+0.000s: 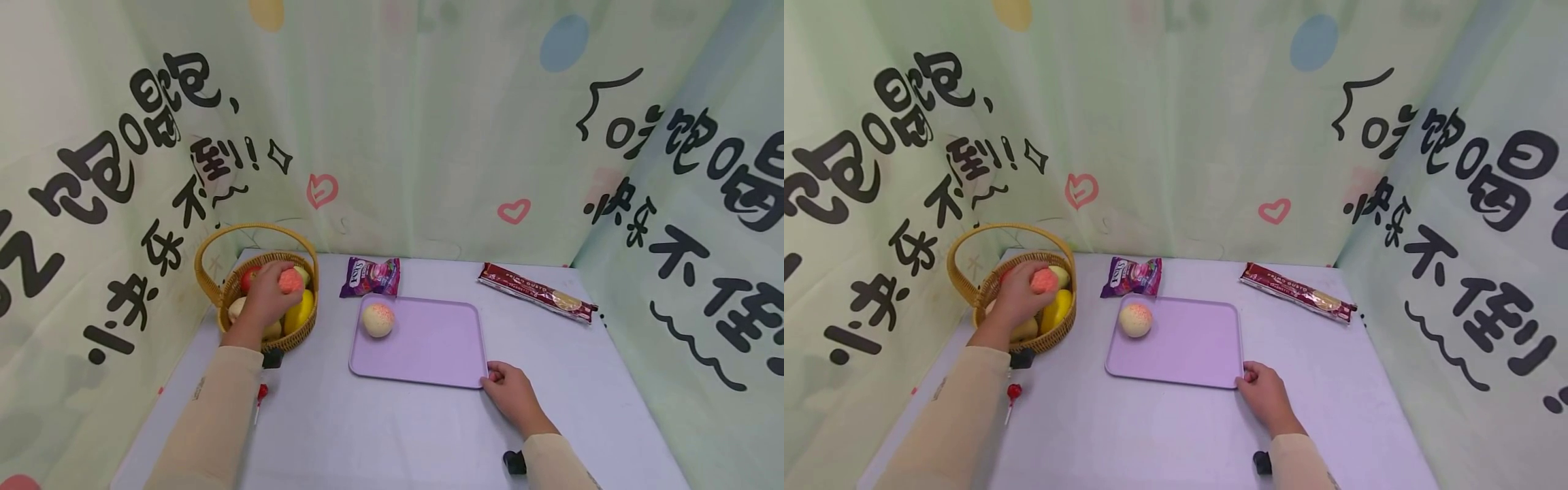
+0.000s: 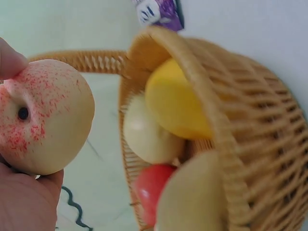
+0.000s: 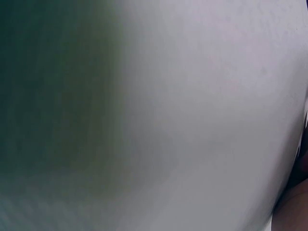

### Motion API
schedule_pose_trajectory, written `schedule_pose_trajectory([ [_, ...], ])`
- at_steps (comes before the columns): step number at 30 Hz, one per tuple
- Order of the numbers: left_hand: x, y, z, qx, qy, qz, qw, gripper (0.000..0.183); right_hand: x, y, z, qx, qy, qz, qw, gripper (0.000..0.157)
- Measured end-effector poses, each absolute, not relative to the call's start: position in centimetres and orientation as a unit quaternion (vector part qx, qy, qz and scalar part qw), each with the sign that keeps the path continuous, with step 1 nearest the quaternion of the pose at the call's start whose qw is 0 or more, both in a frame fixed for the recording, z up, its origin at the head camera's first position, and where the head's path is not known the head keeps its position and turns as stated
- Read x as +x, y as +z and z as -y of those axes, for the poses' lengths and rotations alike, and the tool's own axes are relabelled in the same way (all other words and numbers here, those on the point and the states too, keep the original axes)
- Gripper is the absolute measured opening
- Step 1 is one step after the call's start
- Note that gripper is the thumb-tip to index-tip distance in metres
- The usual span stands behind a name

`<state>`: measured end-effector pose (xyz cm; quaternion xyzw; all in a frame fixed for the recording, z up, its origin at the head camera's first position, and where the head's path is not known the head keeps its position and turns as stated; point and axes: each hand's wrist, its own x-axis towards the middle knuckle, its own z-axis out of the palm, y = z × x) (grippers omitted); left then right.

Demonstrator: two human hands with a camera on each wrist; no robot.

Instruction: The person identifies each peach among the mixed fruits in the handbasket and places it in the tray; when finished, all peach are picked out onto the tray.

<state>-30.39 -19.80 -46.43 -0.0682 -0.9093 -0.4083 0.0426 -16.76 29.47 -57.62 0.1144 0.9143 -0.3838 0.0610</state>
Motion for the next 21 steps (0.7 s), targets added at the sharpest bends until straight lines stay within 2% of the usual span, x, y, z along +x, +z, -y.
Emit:
schedule_pose_trajectory([
  [13, -29.2, -44.7, 15.9, -0.09, -0.459, 0.882, 0.052, 0.065, -16.9, -58.2, -29.6, 0.107, -0.38, -0.918, 0.038, 0.04],
  [21, -28.3, -44.3, 13.1, -0.1, -0.483, 0.87, 0.027, 0.064, -16.9, -58.3, -29.7, 0.107, -0.384, -0.916, 0.042, 0.041],
])
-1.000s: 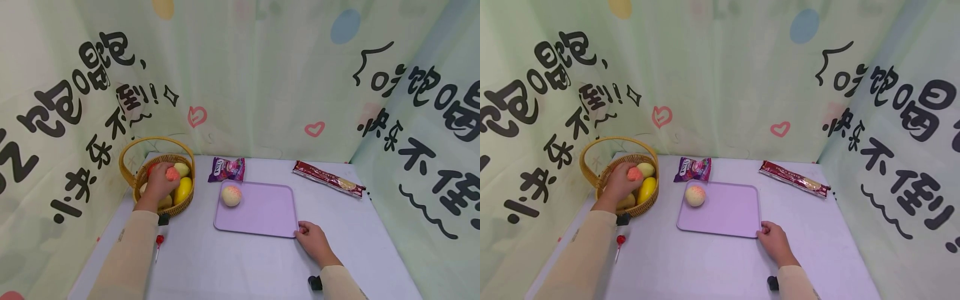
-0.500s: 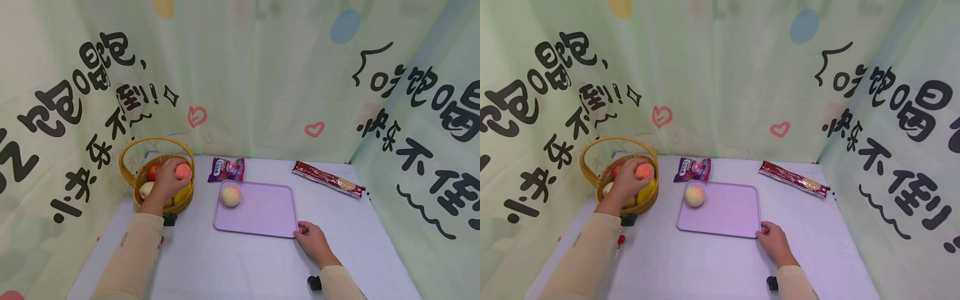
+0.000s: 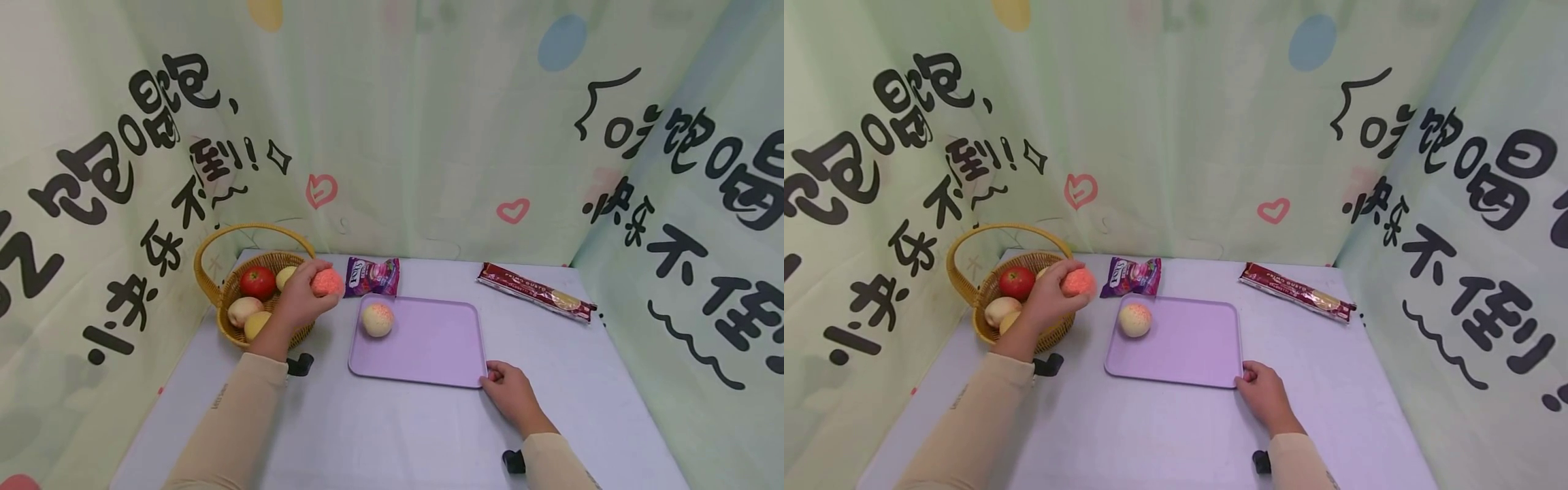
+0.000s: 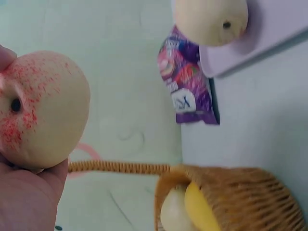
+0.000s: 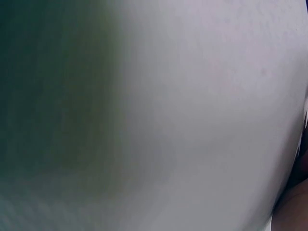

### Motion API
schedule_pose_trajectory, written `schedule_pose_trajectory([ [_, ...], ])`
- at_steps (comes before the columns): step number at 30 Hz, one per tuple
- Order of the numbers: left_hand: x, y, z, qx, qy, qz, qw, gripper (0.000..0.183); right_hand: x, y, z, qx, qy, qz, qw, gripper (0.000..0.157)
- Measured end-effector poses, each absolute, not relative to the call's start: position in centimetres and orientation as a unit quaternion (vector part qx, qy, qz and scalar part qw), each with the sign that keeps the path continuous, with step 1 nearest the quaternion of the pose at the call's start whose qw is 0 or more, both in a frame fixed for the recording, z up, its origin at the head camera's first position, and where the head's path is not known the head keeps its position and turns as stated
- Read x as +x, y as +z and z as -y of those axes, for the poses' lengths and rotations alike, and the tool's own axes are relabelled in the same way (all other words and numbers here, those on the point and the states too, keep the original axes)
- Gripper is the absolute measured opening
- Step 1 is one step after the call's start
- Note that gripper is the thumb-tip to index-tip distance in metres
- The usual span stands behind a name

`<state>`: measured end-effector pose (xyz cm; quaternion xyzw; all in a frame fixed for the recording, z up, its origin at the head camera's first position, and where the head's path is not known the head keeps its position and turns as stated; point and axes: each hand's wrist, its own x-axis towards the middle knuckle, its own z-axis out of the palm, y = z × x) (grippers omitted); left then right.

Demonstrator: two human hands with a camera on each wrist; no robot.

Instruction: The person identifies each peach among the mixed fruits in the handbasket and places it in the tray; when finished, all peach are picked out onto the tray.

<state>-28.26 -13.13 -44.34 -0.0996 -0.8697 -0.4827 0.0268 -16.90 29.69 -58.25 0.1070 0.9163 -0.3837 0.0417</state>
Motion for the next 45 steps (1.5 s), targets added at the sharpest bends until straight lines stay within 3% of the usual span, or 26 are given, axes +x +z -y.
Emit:
schedule_pose_trajectory([
  [15, -28.1, -45.3, 8.1, -0.162, -0.495, 0.854, 0.019, 0.064, -16.9, -58.1, -29.5, 0.11, -0.386, -0.915, 0.035, 0.04],
  [45, -28.2, -49.0, -0.7, -0.205, -0.488, 0.846, -0.056, 0.061, -16.9, -58.0, -29.6, 0.114, -0.386, -0.915, 0.042, 0.04],
])
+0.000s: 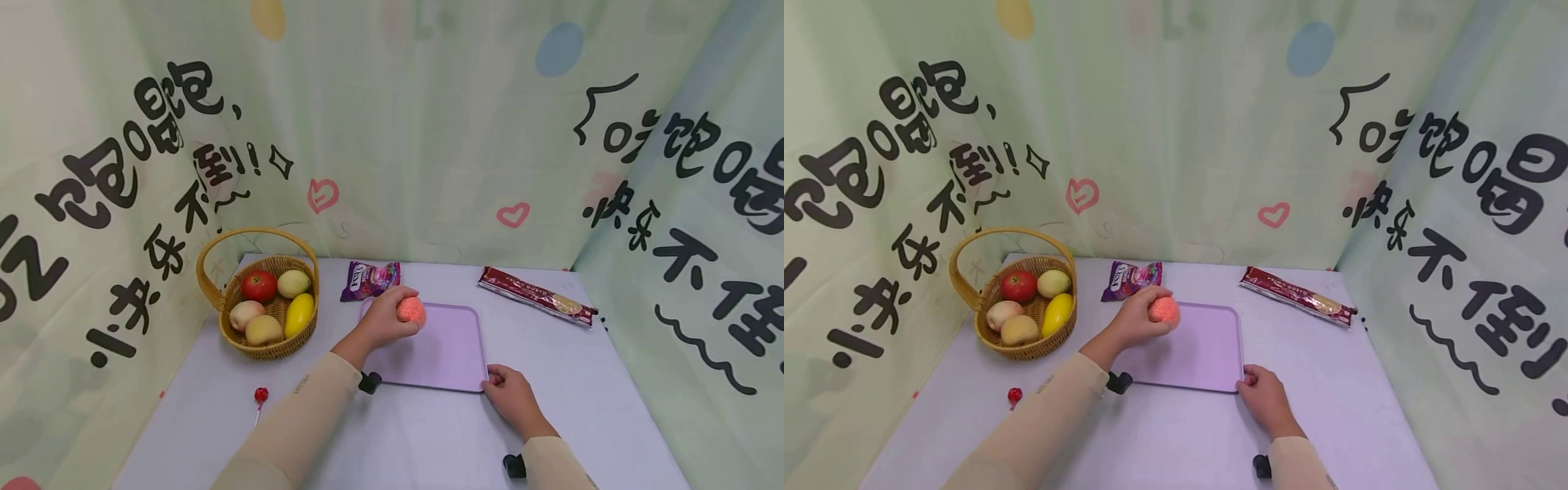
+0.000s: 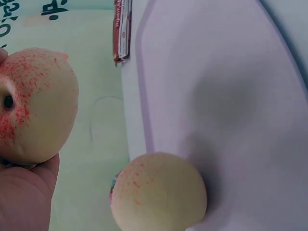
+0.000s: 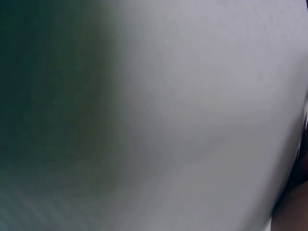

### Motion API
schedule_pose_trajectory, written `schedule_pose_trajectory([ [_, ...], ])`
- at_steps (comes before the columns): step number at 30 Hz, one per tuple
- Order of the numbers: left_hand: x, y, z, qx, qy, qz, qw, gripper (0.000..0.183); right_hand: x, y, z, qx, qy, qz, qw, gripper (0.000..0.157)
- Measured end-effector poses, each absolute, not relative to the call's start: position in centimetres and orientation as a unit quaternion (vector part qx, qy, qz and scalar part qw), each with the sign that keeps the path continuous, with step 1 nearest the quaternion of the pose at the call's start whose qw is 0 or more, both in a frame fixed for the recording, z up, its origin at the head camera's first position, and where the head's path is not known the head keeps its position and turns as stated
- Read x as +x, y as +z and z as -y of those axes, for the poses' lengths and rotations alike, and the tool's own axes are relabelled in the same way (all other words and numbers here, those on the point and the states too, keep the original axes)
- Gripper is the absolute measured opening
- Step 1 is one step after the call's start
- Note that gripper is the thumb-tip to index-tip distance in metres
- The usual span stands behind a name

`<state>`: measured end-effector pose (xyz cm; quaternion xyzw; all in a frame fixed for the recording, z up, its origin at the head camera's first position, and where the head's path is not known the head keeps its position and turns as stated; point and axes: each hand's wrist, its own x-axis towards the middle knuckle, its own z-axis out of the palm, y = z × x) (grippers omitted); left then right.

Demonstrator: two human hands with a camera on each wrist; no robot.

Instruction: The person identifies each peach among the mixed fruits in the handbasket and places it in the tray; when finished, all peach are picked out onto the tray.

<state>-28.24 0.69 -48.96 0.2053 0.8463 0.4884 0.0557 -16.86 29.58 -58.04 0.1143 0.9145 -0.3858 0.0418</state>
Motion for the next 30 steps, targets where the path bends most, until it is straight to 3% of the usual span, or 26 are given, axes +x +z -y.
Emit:
schedule_pose_trajectory([
  [30, -28.5, -52.4, -4.4, 0.191, 0.461, -0.862, 0.088, 0.061, -16.7, -57.9, -29.4, 0.112, -0.394, -0.911, 0.043, 0.044],
])
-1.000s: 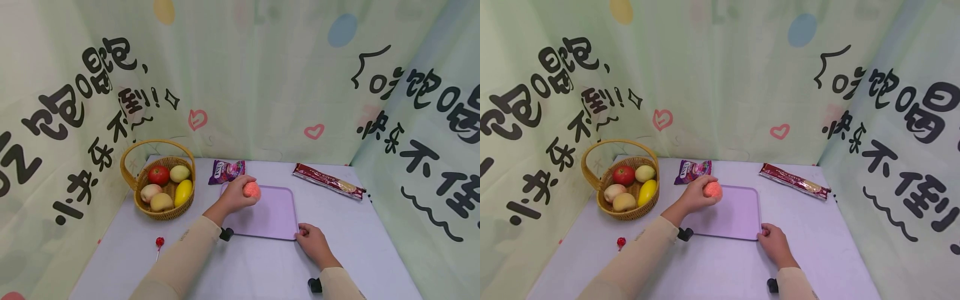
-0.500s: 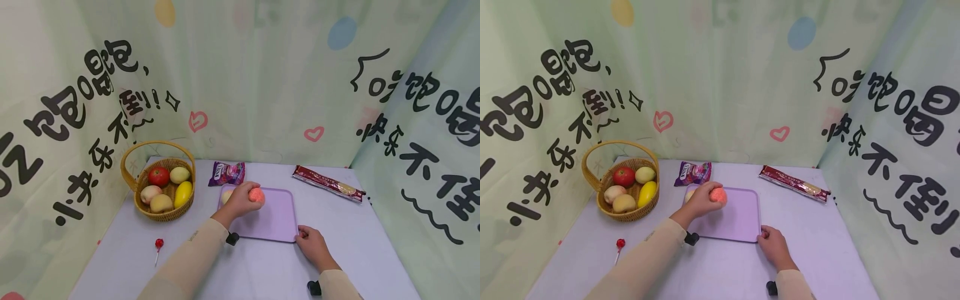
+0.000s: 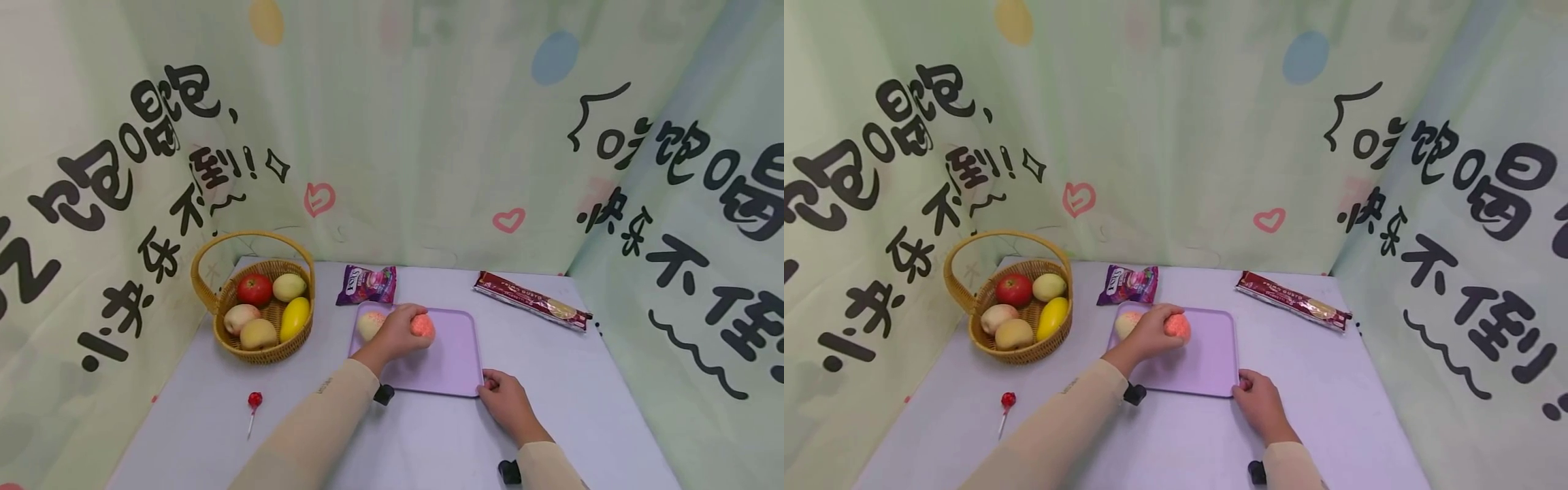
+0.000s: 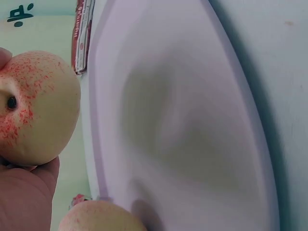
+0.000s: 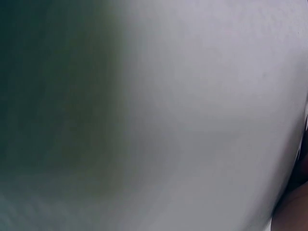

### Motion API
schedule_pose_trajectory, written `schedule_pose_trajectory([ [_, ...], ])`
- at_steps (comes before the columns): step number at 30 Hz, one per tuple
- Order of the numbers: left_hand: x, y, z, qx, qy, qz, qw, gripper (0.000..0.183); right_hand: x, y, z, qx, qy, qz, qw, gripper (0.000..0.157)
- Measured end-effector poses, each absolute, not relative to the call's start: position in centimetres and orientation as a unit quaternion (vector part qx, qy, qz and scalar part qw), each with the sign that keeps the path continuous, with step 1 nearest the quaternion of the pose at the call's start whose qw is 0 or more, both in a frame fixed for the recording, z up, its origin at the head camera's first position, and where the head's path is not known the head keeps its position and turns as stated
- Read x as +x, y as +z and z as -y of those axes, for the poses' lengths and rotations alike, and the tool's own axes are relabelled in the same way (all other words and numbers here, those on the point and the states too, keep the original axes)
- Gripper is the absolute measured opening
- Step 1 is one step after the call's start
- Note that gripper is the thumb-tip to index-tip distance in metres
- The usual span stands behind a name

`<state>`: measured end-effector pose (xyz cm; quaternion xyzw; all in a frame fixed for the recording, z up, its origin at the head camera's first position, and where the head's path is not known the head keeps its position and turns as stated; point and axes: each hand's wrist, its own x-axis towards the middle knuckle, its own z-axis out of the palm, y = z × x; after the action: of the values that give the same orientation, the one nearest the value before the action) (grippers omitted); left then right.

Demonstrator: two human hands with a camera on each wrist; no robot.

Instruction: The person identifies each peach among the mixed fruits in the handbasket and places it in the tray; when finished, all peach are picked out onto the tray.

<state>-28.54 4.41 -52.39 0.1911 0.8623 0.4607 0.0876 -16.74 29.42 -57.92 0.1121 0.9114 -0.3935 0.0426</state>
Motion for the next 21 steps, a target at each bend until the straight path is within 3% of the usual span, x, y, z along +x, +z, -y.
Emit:
schedule_pose_trajectory([
  [21, -28.9, -53.3, -6.1, 0.182, 0.427, -0.876, 0.132, 0.063, -16.8, -58.1, -29.4, 0.118, -0.388, -0.914, 0.03, 0.045],
])
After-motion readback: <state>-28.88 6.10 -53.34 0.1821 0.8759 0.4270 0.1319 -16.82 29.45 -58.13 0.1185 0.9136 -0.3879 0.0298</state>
